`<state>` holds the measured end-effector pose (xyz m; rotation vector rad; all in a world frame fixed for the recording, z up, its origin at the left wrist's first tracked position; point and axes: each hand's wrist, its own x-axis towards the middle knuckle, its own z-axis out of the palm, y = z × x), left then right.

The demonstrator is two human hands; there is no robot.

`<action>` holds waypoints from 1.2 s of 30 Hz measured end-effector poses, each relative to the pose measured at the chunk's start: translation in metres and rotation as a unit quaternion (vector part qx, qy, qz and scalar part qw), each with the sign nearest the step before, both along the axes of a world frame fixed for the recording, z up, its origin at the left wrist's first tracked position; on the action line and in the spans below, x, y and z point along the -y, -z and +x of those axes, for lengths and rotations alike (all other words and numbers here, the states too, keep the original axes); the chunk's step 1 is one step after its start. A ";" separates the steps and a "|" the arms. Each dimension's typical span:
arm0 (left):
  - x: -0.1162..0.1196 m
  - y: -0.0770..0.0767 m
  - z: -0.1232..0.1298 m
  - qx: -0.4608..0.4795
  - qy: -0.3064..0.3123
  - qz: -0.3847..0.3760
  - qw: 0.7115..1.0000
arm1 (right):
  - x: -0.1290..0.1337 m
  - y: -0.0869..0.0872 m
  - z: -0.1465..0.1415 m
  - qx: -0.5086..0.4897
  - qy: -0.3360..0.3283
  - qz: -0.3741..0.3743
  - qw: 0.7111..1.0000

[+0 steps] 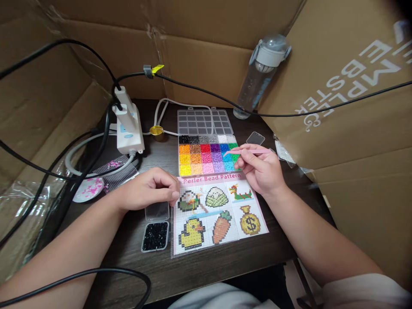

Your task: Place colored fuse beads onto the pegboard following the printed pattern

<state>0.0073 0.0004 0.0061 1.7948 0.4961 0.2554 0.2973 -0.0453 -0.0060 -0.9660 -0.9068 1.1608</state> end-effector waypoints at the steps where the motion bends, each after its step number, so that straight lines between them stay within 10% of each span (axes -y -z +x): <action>1: 0.000 0.000 0.000 -0.003 0.000 0.000 1.000 | -0.001 0.001 0.000 0.006 0.002 0.002 1.000; 16: 0.003 -0.001 0.000 0.003 -0.012 -0.003 1.000 | -0.002 0.008 -0.010 0.067 0.100 0.016 0.993; 36: 0.004 -0.001 0.002 0.001 -0.024 -0.024 0.999 | -0.003 0.004 0.003 0.095 0.047 0.018 0.994</action>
